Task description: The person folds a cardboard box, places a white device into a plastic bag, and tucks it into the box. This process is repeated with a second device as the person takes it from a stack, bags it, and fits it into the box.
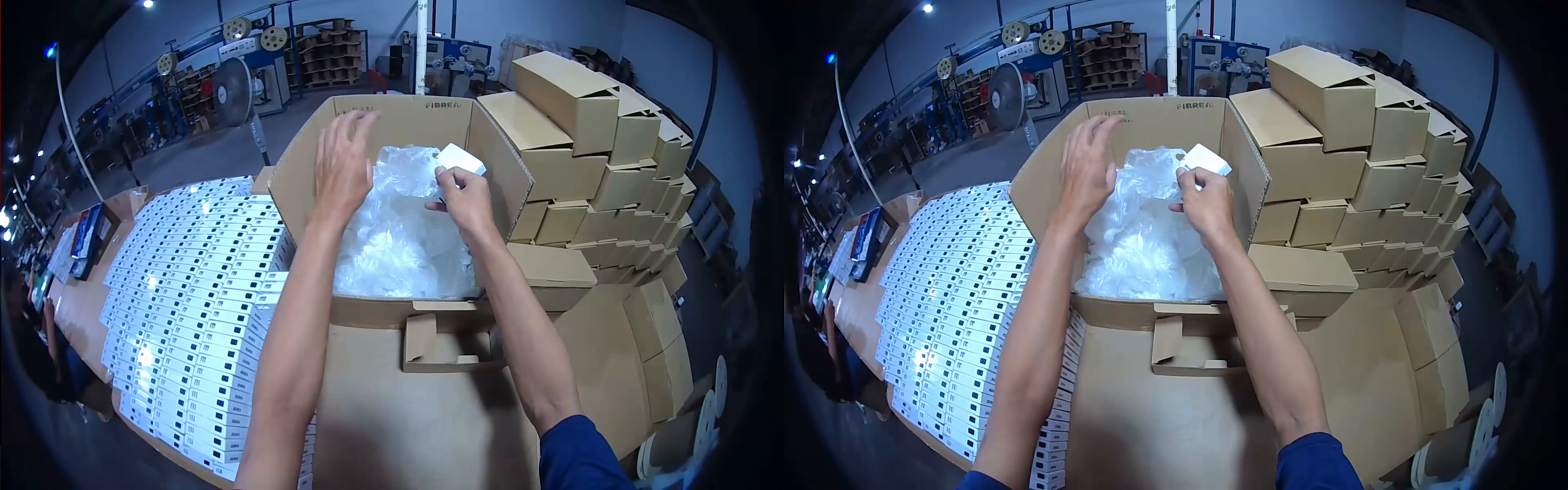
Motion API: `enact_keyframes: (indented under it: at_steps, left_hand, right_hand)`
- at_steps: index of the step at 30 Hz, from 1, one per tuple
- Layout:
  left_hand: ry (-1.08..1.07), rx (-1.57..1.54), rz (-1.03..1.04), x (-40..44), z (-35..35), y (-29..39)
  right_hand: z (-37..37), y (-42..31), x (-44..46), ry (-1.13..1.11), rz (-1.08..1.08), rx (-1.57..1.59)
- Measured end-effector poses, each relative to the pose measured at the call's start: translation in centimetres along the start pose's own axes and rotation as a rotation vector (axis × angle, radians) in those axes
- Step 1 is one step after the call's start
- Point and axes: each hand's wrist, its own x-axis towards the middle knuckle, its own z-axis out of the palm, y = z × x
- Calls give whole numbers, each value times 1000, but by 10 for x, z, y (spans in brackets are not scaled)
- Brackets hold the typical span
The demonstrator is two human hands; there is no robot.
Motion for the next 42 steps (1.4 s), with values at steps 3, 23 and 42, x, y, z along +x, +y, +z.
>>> enact_keyframes:
  at_steps: [3,23,42]
  left_hand:
    - [-142,12,131,-6,-21,6]
    - [50,-431,-67,-40,-43,32]
    - [334,-599,-560,-198,-146,178]
  right_hand:
    - [-4,-16,-13,-93,47,197]
    - [-6,-63,-57,-195,195,463]
    - [-68,-10,-317,122,-176,-215]
